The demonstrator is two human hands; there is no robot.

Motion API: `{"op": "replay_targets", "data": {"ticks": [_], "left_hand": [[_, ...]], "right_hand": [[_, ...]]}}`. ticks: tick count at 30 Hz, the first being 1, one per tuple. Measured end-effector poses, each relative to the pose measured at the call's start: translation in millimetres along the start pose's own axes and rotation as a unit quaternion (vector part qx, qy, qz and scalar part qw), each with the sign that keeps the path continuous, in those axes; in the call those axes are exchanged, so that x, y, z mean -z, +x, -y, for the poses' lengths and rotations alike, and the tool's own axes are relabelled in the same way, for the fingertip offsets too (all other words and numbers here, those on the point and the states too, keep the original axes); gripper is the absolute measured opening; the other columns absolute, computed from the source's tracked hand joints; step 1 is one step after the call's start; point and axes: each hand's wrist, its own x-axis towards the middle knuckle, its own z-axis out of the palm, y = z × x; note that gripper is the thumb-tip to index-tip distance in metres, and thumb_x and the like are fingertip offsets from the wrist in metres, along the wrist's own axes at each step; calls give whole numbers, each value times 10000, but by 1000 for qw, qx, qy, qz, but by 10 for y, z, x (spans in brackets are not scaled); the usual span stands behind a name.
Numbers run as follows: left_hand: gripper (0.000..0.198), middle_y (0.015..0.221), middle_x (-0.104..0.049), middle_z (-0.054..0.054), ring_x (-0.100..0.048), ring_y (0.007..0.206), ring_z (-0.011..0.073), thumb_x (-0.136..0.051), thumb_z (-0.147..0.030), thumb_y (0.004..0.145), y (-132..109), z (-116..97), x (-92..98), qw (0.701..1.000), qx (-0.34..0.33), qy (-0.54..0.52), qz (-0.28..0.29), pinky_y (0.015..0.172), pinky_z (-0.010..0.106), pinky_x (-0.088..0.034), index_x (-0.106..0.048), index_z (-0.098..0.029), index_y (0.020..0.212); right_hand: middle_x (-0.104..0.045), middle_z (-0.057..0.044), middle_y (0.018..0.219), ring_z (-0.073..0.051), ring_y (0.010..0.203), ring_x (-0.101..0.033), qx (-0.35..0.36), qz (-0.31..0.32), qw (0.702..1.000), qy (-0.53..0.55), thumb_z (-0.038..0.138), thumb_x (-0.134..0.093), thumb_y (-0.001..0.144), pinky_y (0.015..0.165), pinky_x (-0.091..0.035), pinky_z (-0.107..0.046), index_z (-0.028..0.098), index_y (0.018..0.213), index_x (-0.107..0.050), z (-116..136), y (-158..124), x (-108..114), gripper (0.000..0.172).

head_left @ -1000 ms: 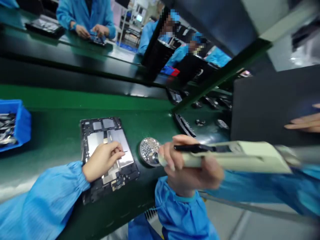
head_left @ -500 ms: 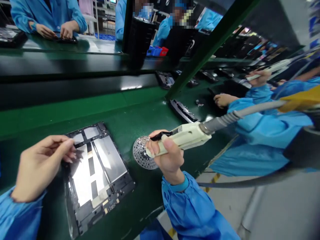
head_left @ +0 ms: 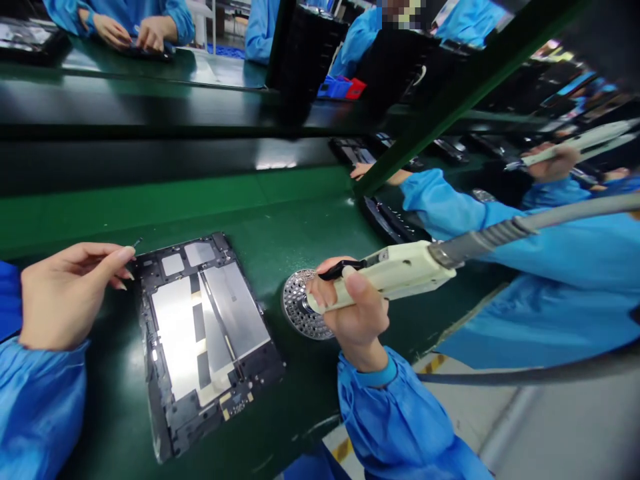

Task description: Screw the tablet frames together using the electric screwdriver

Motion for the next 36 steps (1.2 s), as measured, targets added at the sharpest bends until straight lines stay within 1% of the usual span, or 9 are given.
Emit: {"op": "replay_targets", "data": {"ticks": [4, 8, 11, 15, 18, 24, 29, 33, 36], "left_hand": [[258, 636, -637, -77, -566, 568, 92, -758, -486, 791, 90, 67, 1, 999, 13, -31, -11, 595, 270, -470, -725, -235, 839], [242, 560, -610, -30, -506, 489, 93, -806, -370, 677, 145, 124, -16, 994, 73, -80, -13, 486, 221, -395, -696, -169, 754], [310, 532, -572, -19, -456, 482, 91, -833, -419, 662, 205, 207, -34, 988, 115, -105, 6, 467, 224, -322, -679, -151, 681], [334, 566, -599, -11, -465, 543, 103, -864, -440, 664, 233, 297, -92, 986, 117, -100, 63, 549, 247, -351, -702, -149, 650], [268, 614, -646, 2, -515, 593, 122, -841, -366, 713, 218, 335, -162, 989, 90, -73, 90, 625, 265, -390, -700, -153, 631], [192, 656, -645, -9, -536, 619, 132, -792, -312, 808, 194, 416, -230, 996, 25, 12, 80, 655, 272, -399, -712, -170, 706], [188, 684, -628, -10, -542, 628, 134, -813, -313, 804, 185, 471, -241, 997, -11, 15, 79, 651, 265, -426, -705, -186, 717], [168, 764, -652, -7, -546, 642, 125, -819, -293, 811, 188, 495, -267, 996, -40, 10, 79, 666, 268, -433, -712, -190, 732], [157, 792, -654, -11, -533, 629, 114, -825, -273, 823, 185, 492, -292, 996, -41, 5, 77, 674, 268, -425, -726, -190, 735]], "right_hand": [[-493, 36, 497, -139, 359, -399, -21, 21, 1000, -1, 570, -872, 723, 376, -323, -338, 256, 715, -704, -20, -17, -27, 356], [-456, 35, 420, -144, 364, -406, -10, 6, 1000, -22, 524, -860, 725, 403, -322, -316, 221, 724, -768, 14, -37, -46, 317], [-422, 22, 372, -137, 350, -399, 9, 29, 1000, -8, 508, -785, 722, 404, -350, -315, 193, 723, -791, 104, 5, -35, 315], [-388, -6, 395, -156, 392, -410, 14, 70, 997, -10, 551, -755, 717, 429, -373, -371, 248, 752, -778, 264, 26, -137, 305], [-434, 13, 434, -152, 410, -439, 9, 105, 994, 10, 521, -771, 737, 449, -402, -334, 218, 796, -774, 327, -33, -397, 310], [-442, 36, 414, -132, 383, -459, -9, 166, 985, 40, 519, -808, 761, 473, -432, -297, 176, 789, -790, 270, -86, -1036, 344], [-458, 49, 407, -120, 356, -447, -10, 196, 980, 41, 530, -805, 784, 434, -441, -285, 183, 747, -774, 93, 25, -1442, 350], [-441, 67, 403, -112, 344, -447, -11, 208, 977, 36, 553, -805, 773, 416, -452, -271, 174, 741, -742, -93, 147, -1747, 386], [-425, 75, 398, -102, 338, -438, -14, 208, 978, 33, 553, -787, 775, 417, -466, -255, 174, 731, -714, -222, 226, -1936, 388]]}}
